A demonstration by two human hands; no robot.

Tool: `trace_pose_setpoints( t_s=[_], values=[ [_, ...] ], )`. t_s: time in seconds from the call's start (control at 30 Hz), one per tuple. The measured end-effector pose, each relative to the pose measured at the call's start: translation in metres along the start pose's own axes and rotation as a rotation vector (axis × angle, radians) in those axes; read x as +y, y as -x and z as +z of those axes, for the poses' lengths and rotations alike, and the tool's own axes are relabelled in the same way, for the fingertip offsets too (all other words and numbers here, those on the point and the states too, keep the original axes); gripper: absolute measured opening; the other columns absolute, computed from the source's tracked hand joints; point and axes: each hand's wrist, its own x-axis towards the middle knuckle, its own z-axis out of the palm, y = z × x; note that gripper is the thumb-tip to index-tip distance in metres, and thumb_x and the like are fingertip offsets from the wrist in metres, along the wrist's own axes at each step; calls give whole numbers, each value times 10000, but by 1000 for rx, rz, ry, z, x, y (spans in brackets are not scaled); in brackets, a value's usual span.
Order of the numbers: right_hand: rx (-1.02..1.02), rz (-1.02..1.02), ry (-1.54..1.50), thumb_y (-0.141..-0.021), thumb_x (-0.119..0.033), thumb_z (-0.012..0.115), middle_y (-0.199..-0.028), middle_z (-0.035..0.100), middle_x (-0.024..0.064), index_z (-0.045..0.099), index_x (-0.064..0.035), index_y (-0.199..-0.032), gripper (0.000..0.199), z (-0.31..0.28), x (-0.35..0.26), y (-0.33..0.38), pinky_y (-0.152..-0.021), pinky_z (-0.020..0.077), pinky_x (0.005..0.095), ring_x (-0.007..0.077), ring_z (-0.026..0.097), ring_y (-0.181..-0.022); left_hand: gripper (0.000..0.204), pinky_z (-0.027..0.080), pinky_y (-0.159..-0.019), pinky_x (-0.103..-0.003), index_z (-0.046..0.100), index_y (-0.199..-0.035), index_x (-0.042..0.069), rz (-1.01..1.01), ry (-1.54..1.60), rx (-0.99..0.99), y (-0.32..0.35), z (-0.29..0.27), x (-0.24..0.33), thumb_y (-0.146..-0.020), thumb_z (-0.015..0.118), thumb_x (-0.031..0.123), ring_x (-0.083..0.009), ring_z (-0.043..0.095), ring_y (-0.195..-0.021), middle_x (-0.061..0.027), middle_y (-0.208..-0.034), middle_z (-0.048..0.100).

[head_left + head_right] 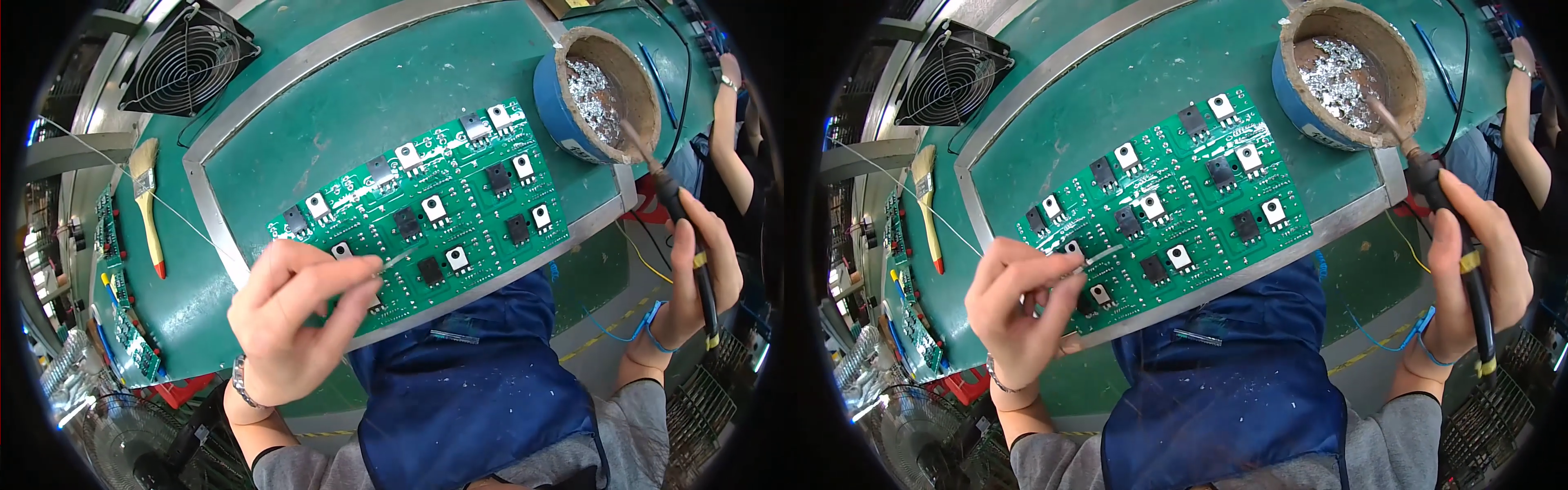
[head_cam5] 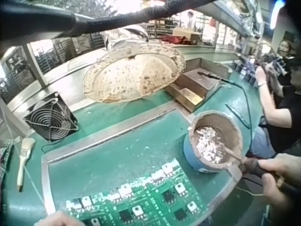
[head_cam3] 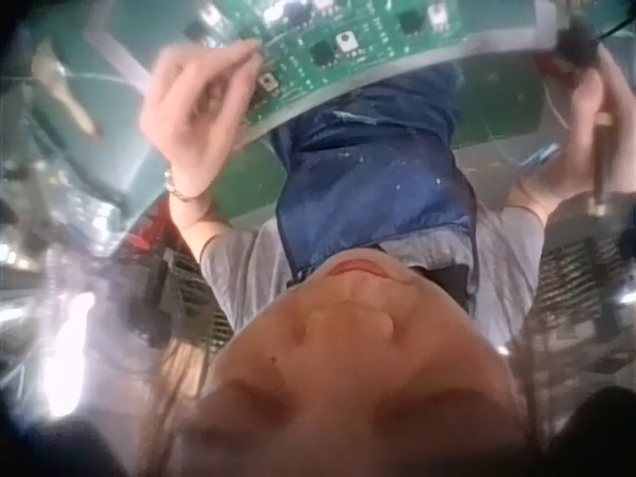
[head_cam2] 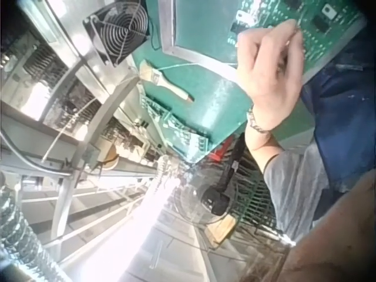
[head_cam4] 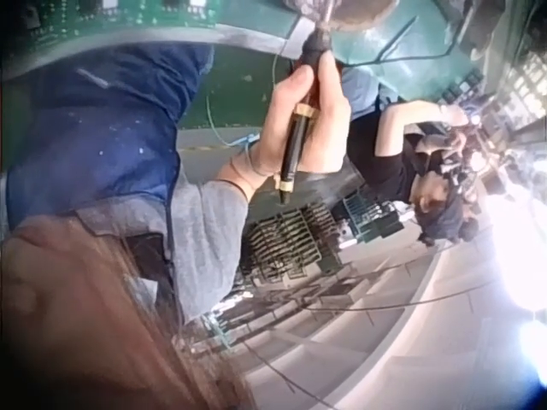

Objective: The person solders electronic components onto a circuit board using a soldering iron and solder wire, snaps the board into smaller pieces by hand, and carries the gathered circuit boards across the workshop.

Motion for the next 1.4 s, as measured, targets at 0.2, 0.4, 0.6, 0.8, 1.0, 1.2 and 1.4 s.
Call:
trace_pose_setpoints(
  t_s=[0.2, 0.4, 0.6, 0.8, 1.0, 1.2, 1.4],
  values=[
    [-56, -372, -149, -837, -167, 712, -810, 676, 175, 662, 91, -1005, 312, 2, -1, -12, -602, 496, 304, 233, 620, -638, 251, 388, -465, -227, 735, -926, 84, 23, -39, 61, -22, 8, -7, -704, 789, -21, -83, 495, -579, -16, -777, 558],
    [-367, -626, -273, -834, -155, 745, -828, 647, 159, 641, 72, -1051, 331, 4, -7, -40, -526, 529, 329, 274, 648, -618, 258, 391, -463, -229, 730, -941, 79, 74, -52, 76, -34, 20, -15, -709, 788, -19, -92, 505, -591, -22, -784, 558],
    [-479, -663, -394, -794, -139, 766, -833, 663, 140, 670, 57, -1015, 311, 24, -15, -46, -518, 548, 291, 229, 659, -620, 258, 391, -470, -234, 728, -946, 74, 67, -68, 70, -34, 23, -22, -714, 785, -23, -97, 515, -603, -26, -796, 550],
    [-456, -768, -433, -806, -162, 745, -756, 654, 121, 684, 40, -938, 250, 55, -19, -45, -485, 533, 281, 228, 641, -570, 258, 413, -490, -243, 724, -947, 57, 74, -127, 73, -29, 24, -25, -712, 787, -31, -107, 531, -612, -38, -804, 545],
    [-441, -804, -415, -791, -173, 759, -754, 656, 114, 716, 17, -896, 221, 56, -26, -48, -454, 517, 258, 203, 641, -571, 257, 423, -495, -243, 722, -947, 52, 118, -116, 59, -35, 26, -24, -714, 784, -35, -106, 532, -587, -42, -804, 535],
    [-449, -807, -409, -777, -171, 765, -758, 659, 115, 724, 14, -902, 227, 58, -26, -49, -461, 518, 257, 203, 642, -577, 244, 415, -488, -245, 723, -936, 50, 103, -105, 60, -35, 28, -24, -715, 781, -35, -103, 523, -577, -40, -795, 529],
    [-446, -817, -416, -763, -166, 770, -757, 659, 121, 728, 22, -901, 237, 63, -25, -50, -464, 521, 261, 201, 638, -579, 234, 415, -485, -246, 723, -928, 47, 111, -94, 63, -37, 31, -24, -716, 780, -34, -107, 524, -573, -38, -781, 527]
  ],
)
